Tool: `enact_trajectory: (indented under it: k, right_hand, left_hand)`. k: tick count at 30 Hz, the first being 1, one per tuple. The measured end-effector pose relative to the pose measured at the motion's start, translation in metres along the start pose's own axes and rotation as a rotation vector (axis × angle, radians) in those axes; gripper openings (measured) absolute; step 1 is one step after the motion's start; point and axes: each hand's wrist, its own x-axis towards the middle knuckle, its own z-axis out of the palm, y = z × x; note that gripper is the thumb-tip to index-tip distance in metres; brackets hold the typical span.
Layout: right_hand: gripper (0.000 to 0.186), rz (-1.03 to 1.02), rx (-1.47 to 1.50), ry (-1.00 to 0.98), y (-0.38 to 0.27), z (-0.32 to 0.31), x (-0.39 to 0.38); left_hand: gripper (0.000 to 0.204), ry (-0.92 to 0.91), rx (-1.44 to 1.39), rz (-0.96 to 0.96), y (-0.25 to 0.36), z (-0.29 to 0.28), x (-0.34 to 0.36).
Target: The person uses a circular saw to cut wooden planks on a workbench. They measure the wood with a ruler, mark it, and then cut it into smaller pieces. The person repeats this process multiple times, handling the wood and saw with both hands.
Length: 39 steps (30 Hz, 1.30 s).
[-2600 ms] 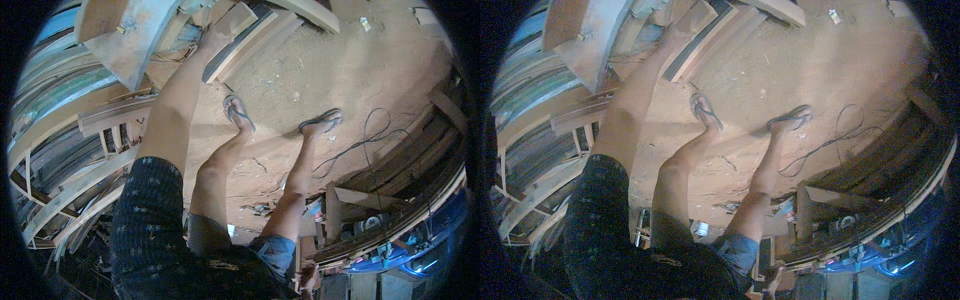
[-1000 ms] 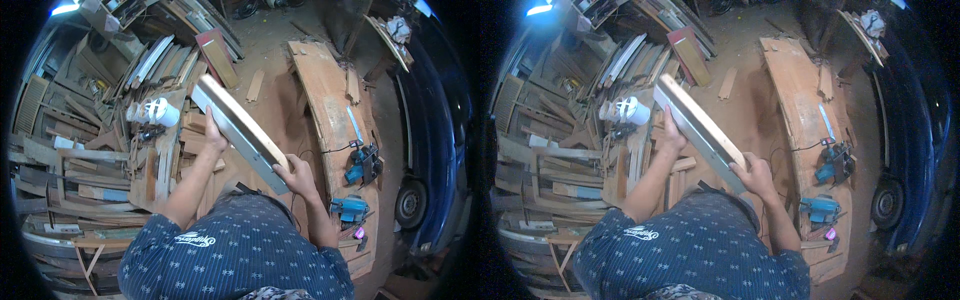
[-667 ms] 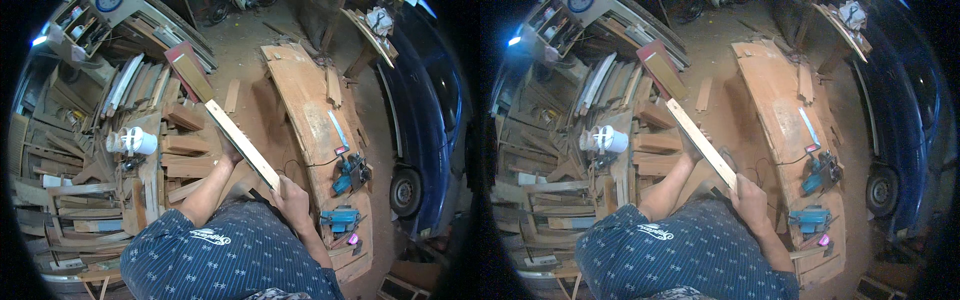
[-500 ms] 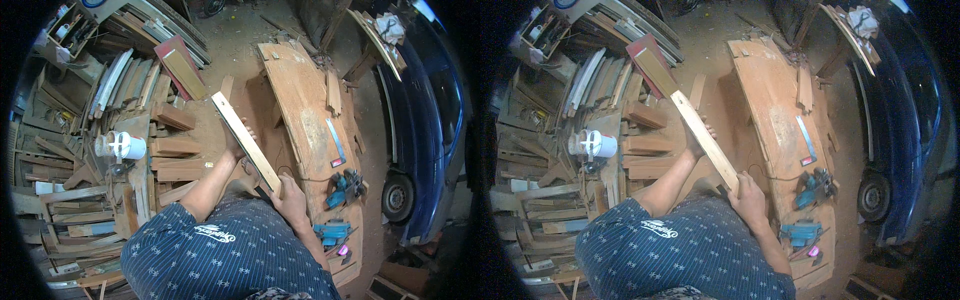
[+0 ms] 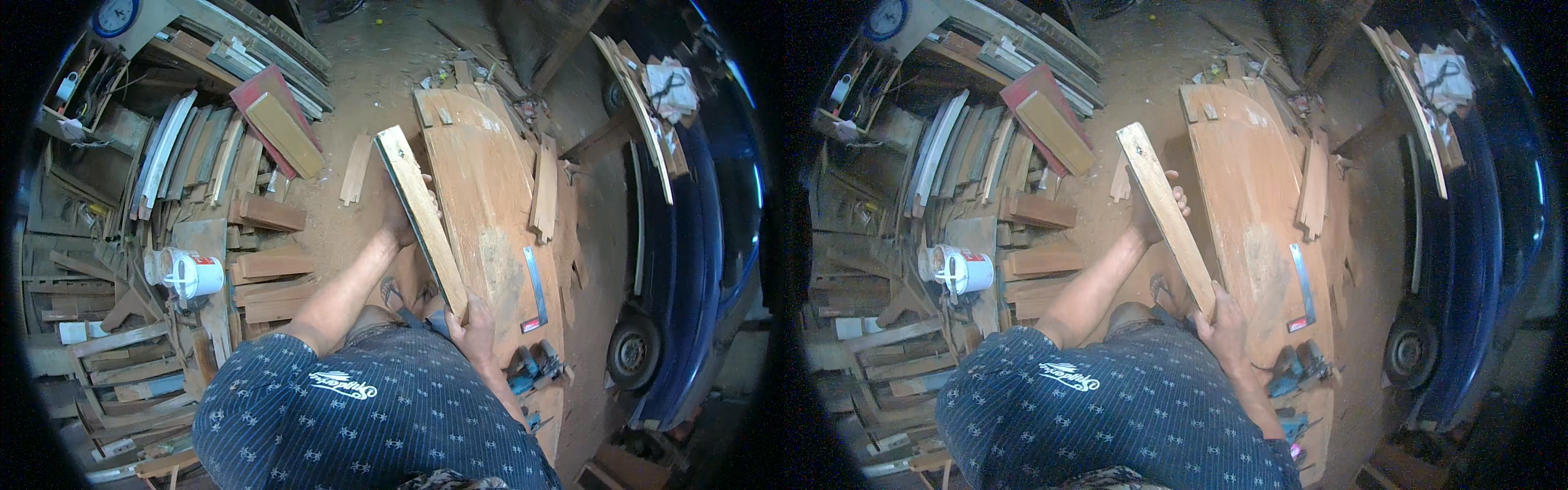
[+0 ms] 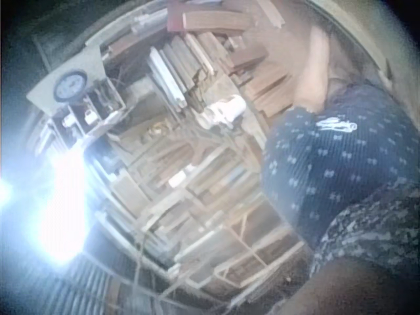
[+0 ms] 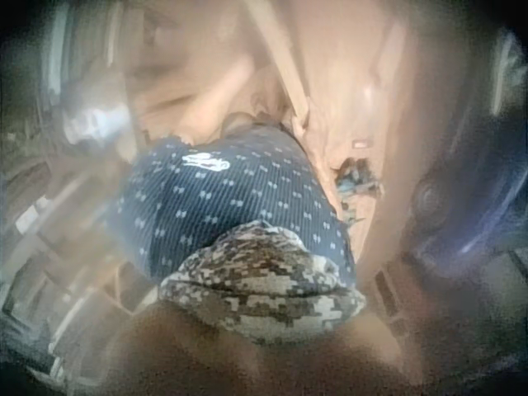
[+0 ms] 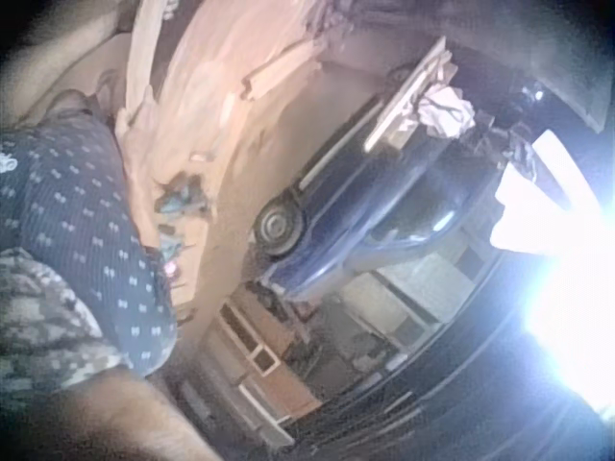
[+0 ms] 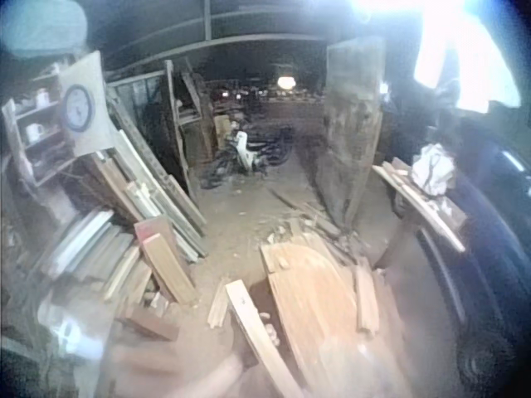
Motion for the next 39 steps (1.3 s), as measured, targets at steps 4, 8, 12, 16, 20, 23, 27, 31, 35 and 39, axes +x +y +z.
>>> enact_trajectory:
  k: [4,8,12,16,20,23,27,31,35,39]
  right_hand:
    - [0.055,-0.012,0.057,0.016,0.033,-0.013,0.035]
    - [0.059,-0.115,0.071,0.041,0.067,-0.039,0.075]
    - [0.059,-0.075,0.016,0.043,0.100,-0.073,0.098]
    - [0.055,-0.091,0.048,0.077,0.118,-0.086,0.105]
    - [0.060,-0.053,0.029,0.059,0.130,-0.089,0.106]
    - [0.063,-0.037,0.027,0.084,0.142,-0.085,0.107]
    - [0.063,-0.007,0.051,0.113,0.151,-0.077,0.110]
    - [0.059,0.132,0.054,0.019,0.167,-0.059,0.120]
    - [0.054,0.383,0.010,-0.175,0.197,-0.023,0.151]
    - [0.054,0.406,-0.085,-0.147,0.261,0.058,0.177]
  left_hand:
    - [0.086,0.079,0.071,0.052,0.001,0.030,0.041]
    - [0.080,0.229,0.259,0.272,0.000,0.055,0.081]
    - [0.070,0.445,0.647,0.530,0.012,0.113,0.110]
    - [0.083,0.403,0.837,0.497,0.013,0.112,0.132]
    - [0.080,0.397,1.031,0.427,0.011,0.118,0.153]
    - [0.075,0.375,1.132,0.320,0.011,0.133,0.170]
    - [0.065,0.347,1.177,0.213,0.013,0.122,0.194]
    - [0.056,0.412,1.441,0.071,0.010,0.044,0.236]
    - [0.072,0.603,1.313,-0.135,0.005,-0.018,0.244]
    - [0.079,0.609,1.306,-0.288,0.012,-0.109,0.203]
